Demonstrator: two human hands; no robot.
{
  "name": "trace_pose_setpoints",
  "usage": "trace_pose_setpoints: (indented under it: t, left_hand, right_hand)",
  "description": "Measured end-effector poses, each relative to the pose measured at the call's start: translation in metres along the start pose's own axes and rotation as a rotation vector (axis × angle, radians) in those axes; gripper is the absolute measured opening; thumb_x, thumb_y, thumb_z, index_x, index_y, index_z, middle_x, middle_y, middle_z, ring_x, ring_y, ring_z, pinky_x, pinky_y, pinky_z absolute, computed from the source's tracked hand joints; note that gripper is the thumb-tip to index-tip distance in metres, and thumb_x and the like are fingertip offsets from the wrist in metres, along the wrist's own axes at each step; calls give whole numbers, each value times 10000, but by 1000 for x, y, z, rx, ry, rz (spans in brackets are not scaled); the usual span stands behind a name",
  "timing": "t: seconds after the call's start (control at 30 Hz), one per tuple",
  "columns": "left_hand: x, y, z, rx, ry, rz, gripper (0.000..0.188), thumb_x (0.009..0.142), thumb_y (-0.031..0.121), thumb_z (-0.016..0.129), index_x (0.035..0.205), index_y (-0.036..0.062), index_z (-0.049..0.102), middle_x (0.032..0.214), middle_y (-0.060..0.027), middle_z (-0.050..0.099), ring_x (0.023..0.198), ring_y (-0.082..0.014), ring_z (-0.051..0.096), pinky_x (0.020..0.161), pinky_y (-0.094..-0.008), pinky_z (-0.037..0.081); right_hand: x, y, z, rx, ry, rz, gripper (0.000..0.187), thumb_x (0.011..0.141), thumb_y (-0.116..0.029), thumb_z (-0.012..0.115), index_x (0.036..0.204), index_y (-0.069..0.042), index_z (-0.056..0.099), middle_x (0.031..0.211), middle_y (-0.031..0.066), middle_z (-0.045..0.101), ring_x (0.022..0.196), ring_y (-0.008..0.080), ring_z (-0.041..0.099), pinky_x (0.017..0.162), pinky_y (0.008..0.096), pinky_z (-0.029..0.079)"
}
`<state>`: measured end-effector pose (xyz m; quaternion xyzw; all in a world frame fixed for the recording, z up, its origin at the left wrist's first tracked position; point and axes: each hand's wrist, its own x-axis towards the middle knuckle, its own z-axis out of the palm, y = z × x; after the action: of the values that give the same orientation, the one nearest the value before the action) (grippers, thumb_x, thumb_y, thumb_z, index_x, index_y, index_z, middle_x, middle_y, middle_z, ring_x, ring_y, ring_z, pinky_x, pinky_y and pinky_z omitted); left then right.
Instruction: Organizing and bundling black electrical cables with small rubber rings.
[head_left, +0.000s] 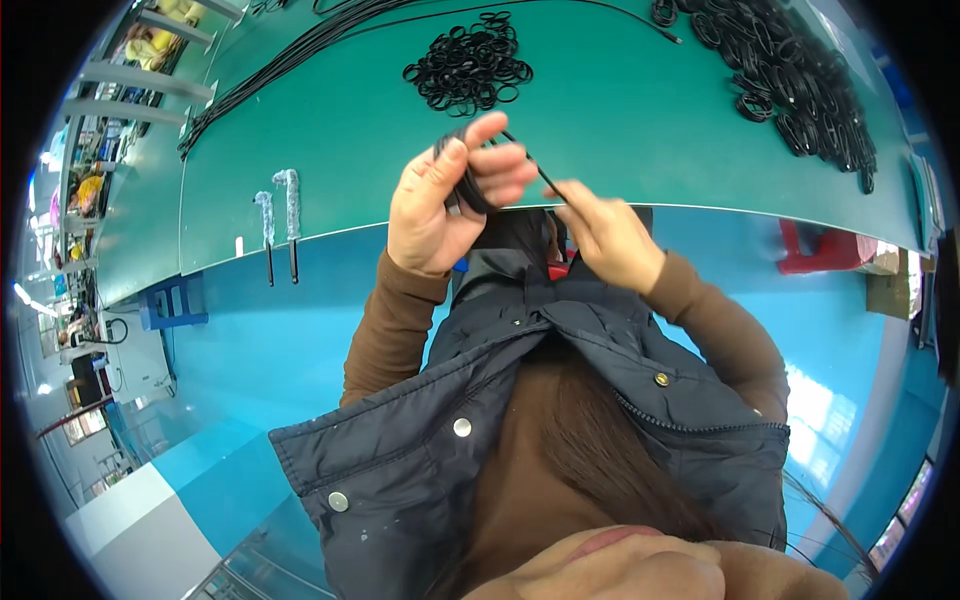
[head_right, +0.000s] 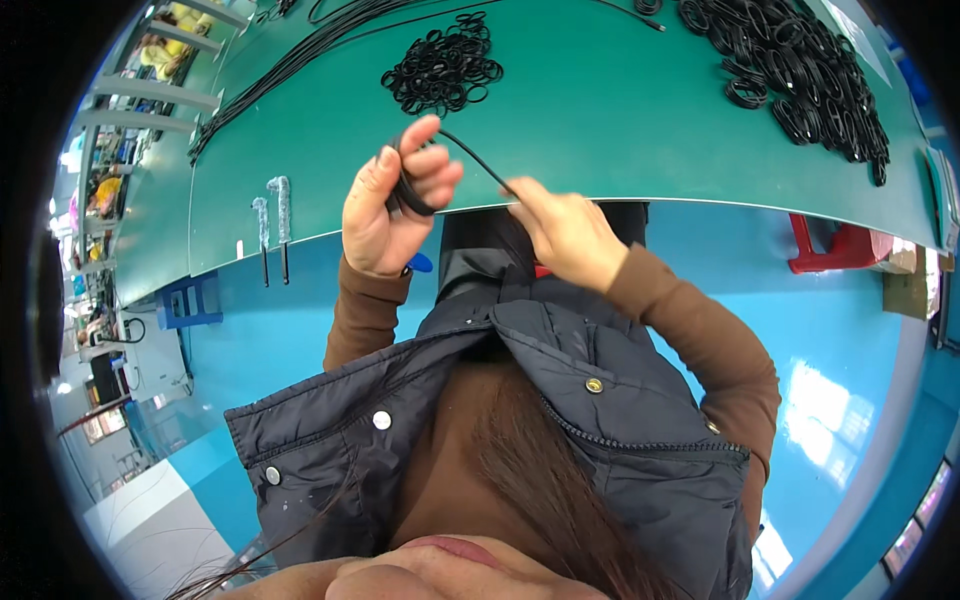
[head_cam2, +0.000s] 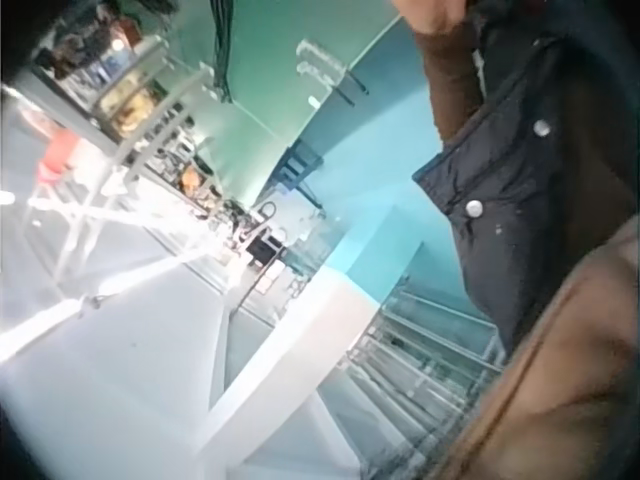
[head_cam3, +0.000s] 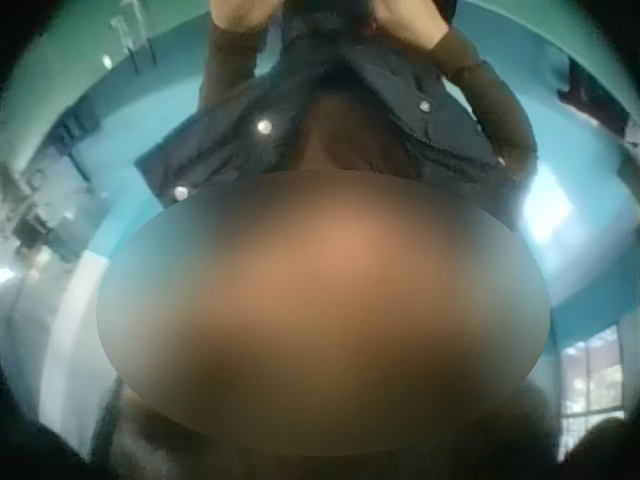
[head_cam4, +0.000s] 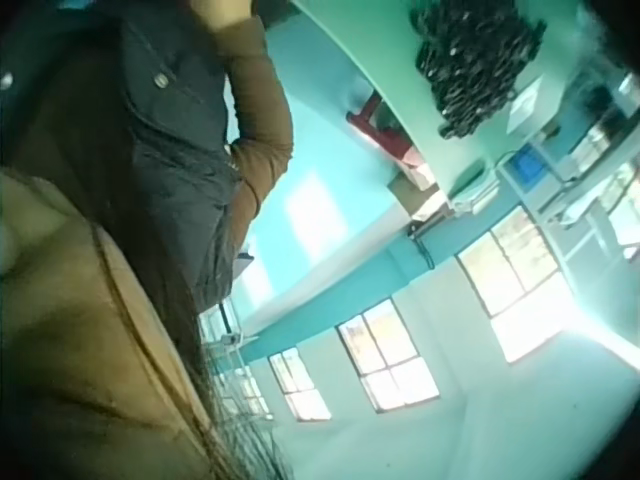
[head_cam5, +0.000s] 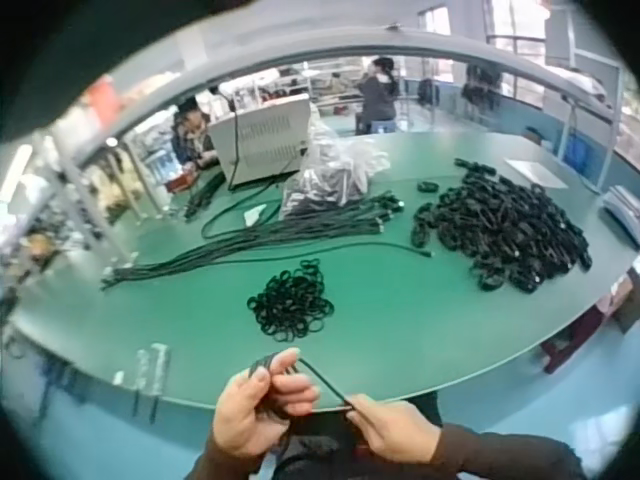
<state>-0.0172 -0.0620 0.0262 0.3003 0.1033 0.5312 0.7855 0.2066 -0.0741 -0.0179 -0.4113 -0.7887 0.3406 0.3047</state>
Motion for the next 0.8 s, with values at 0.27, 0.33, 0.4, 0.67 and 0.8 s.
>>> trace_pose_setpoints:
  t: [0.27,0.33,0.4,0.67,0.8]
  left_hand:
    - [17,-19,14,182,217,175,394,1000,160,462,1327,-60,455,1230,-228,589,1149,-332,585,924,-351,524]
    - [16,-27,12,348,261,213,398,1005,143,434,1344,-66,432,1214,-215,603,1154,-333,580,926,-350,514]
    - [9,-32,11,378,230,174,369,1002,135,443,1315,-61,459,1214,-219,602,1146,-321,586,930,-344,514]
    - [-2,-32,1,550,-11,-72,231,990,86,457,1151,-35,569,1103,-207,647,1011,-241,645,857,-285,527]
    - [1,-41,8,535,7,-6,206,991,97,462,1107,-32,572,977,-167,657,889,-206,646,770,-260,525]
  right_hand:
    - [-25,-24,-15,-357,-107,-170,221,849,-79,571,1067,-53,540,732,112,636,565,257,595,489,333,430]
    - [-17,-37,-26,-568,-173,-363,219,822,-81,595,1035,-54,551,775,110,635,572,247,581,496,325,433]
    - [-1,-46,-34,-616,14,-506,221,784,-99,625,996,-79,565,896,91,625,629,216,556,540,310,449]
    - [66,-3,-40,-46,128,-490,330,872,-164,601,1162,-16,551,1132,160,621,908,242,629,815,316,495]
    - [64,-5,-28,621,-86,-135,465,879,-276,602,1256,-18,516,1181,202,597,919,262,636,765,294,523]
